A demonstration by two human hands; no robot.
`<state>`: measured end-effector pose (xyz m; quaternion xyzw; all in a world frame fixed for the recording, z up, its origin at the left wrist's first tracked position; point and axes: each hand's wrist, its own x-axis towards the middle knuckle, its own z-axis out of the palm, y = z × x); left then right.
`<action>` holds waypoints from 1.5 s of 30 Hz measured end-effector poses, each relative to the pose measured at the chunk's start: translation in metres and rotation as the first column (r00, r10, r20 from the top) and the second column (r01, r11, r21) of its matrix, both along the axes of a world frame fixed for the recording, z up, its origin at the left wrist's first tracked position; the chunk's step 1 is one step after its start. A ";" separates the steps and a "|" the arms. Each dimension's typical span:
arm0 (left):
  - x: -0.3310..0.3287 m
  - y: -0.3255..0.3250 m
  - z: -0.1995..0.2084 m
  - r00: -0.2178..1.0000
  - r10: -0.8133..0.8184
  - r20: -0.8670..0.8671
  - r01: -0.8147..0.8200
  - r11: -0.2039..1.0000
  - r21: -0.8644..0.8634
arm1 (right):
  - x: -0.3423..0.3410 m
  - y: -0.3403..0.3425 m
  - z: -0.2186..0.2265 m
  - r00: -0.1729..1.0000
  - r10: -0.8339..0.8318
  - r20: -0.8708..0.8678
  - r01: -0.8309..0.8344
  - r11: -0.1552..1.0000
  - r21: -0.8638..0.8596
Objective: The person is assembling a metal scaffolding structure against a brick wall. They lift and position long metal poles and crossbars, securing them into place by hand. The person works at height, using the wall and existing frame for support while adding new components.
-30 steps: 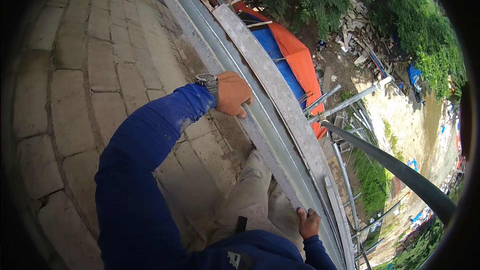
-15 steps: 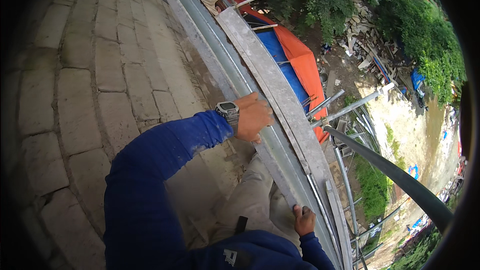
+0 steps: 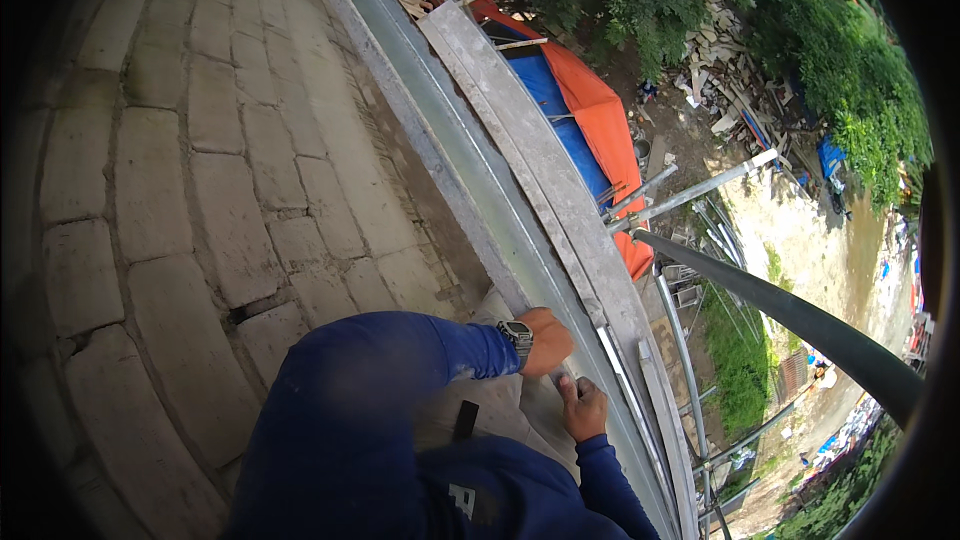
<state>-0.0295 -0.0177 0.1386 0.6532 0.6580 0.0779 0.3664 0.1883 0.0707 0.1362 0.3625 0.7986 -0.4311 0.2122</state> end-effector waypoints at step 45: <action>-0.159 0.022 0.067 0.946 -0.263 -0.189 0.251 0.964 -0.084 | -0.028 0.010 -0.004 0.994 -0.039 -0.103 0.051 0.992 0.119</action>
